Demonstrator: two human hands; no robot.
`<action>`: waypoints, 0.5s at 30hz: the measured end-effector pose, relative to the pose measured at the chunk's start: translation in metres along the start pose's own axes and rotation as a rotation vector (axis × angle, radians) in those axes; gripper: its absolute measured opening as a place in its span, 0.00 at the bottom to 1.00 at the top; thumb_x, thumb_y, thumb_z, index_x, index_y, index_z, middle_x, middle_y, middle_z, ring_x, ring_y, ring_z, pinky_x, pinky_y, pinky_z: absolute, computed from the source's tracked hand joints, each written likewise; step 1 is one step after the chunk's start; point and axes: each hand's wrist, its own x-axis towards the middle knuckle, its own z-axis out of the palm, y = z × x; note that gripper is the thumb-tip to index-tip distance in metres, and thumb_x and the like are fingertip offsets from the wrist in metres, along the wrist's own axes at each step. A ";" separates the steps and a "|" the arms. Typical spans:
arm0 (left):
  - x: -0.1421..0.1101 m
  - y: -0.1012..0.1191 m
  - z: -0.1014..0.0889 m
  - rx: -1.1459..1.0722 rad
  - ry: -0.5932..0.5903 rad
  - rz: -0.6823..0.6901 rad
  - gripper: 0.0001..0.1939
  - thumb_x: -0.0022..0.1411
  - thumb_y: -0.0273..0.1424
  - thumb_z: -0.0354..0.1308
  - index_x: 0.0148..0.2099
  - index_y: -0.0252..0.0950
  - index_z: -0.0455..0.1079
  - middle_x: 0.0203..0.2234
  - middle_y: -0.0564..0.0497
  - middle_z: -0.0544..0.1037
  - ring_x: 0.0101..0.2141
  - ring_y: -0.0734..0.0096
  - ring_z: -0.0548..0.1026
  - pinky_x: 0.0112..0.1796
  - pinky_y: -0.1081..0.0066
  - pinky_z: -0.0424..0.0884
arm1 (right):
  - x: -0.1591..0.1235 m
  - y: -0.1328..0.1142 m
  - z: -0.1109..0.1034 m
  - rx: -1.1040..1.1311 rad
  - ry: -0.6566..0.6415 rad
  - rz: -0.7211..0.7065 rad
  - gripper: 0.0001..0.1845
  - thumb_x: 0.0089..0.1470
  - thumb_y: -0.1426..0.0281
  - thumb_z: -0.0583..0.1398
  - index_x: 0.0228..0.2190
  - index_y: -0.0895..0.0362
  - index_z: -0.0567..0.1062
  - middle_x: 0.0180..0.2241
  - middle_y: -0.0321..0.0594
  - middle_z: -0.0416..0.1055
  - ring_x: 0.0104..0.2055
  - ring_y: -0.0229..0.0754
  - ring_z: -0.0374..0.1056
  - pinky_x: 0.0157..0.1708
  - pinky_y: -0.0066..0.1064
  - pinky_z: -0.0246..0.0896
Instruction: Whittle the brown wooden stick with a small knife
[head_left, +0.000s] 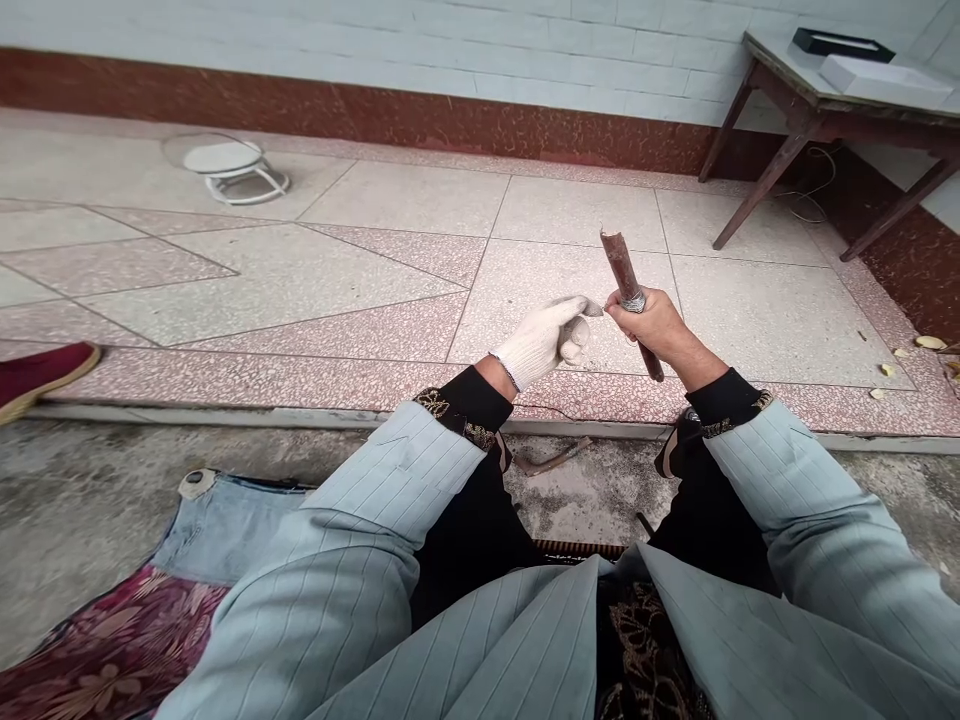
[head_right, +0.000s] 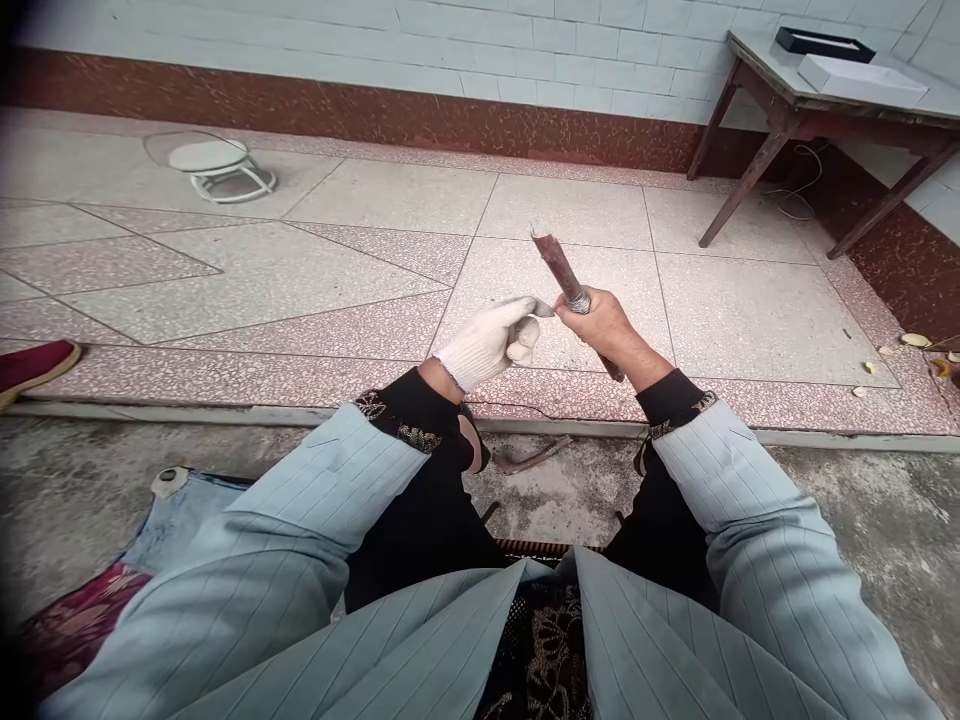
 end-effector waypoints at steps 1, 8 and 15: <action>0.000 0.000 -0.001 0.010 -0.006 0.012 0.10 0.66 0.37 0.54 0.41 0.34 0.68 0.16 0.58 0.65 0.12 0.84 0.60 0.15 0.77 0.57 | 0.000 -0.001 0.001 0.005 0.016 0.014 0.03 0.49 0.73 0.62 0.27 0.56 0.71 0.16 0.28 0.59 0.16 0.31 0.53 0.16 0.26 0.49; 0.005 -0.002 -0.003 0.008 0.037 0.016 0.11 0.65 0.36 0.56 0.37 0.33 0.68 0.19 0.56 0.68 0.14 0.83 0.64 0.17 0.76 0.60 | -0.004 -0.007 0.006 0.181 -0.036 0.140 0.02 0.49 0.74 0.61 0.27 0.57 0.71 0.13 0.26 0.56 0.14 0.30 0.50 0.14 0.26 0.45; 0.005 -0.001 0.000 0.103 0.070 0.002 0.14 0.68 0.39 0.52 0.37 0.33 0.68 0.19 0.55 0.70 0.13 0.82 0.65 0.16 0.77 0.60 | -0.001 -0.003 0.007 0.147 -0.011 0.143 0.03 0.50 0.73 0.61 0.26 0.57 0.71 0.12 0.27 0.56 0.14 0.30 0.50 0.13 0.25 0.45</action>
